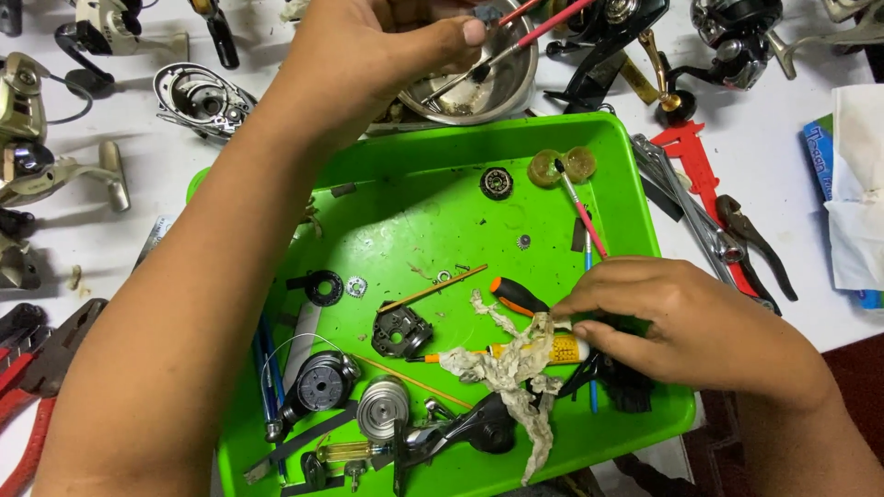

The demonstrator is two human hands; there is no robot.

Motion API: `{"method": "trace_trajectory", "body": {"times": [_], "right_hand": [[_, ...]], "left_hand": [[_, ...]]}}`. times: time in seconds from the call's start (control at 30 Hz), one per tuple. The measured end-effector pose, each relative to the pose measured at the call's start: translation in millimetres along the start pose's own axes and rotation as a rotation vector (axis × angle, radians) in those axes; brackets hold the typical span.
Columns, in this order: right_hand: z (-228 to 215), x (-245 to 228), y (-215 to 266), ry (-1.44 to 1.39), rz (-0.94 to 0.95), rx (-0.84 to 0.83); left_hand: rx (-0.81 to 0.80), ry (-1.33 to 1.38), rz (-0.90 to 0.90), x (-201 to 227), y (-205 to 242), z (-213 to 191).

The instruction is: Cleaning and assembling the internal gear mechanisms and small components of various fishing reels on a workbench.

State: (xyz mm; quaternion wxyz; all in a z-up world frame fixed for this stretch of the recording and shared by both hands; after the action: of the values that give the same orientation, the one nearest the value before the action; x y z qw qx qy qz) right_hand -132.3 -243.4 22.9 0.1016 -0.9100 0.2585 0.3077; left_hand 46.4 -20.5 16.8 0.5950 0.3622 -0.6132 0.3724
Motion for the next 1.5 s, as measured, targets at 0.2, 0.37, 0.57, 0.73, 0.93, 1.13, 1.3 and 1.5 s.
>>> {"method": "trace_trajectory", "body": {"times": [0.2, 0.37, 0.57, 0.73, 0.93, 1.13, 1.3, 1.5], "right_hand": [[13, 6, 3, 0.18, -0.047, -0.022], [11, 6, 0, 0.187, -0.052, 0.007], [-2, -23, -18, 0.221, -0.129, 0.144], [9, -27, -38, 0.339, -0.169, 0.198], [34, -17, -60, 0.499, -0.1, 0.04], [39, -6, -72, 0.548, -0.062, -0.009], [40, -6, -74, 0.467, -0.098, -0.015], [-12, -30, -54, 0.118, -0.054, 0.032]], "left_hand": [[0.006, -0.037, 0.001, 4, 2, -3], [0.013, -0.003, 0.004, -2, -1, -5], [0.024, -0.034, 0.008, -2, -1, -6], [0.04, 0.011, -0.006, -6, -4, -7], [0.006, 0.073, 0.027, -8, -8, -6], [0.024, 0.125, -0.006, -7, -9, -7], [0.032, 0.104, -0.008, -4, -8, -6], [0.072, -0.033, 0.042, 7, -1, -8]]}}
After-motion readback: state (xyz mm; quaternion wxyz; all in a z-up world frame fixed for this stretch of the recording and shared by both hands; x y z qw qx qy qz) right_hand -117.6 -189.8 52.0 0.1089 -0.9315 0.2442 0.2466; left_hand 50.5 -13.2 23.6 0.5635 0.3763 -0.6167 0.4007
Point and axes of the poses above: each hand's wrist, its own y-axis away from the middle knuckle, its own z-axis out of the palm, x = y × z, the point moved 6 cm from there along -y, towards the middle knuckle, and after that the axes turned 14 degrees about -z, right-handed, at the moved point
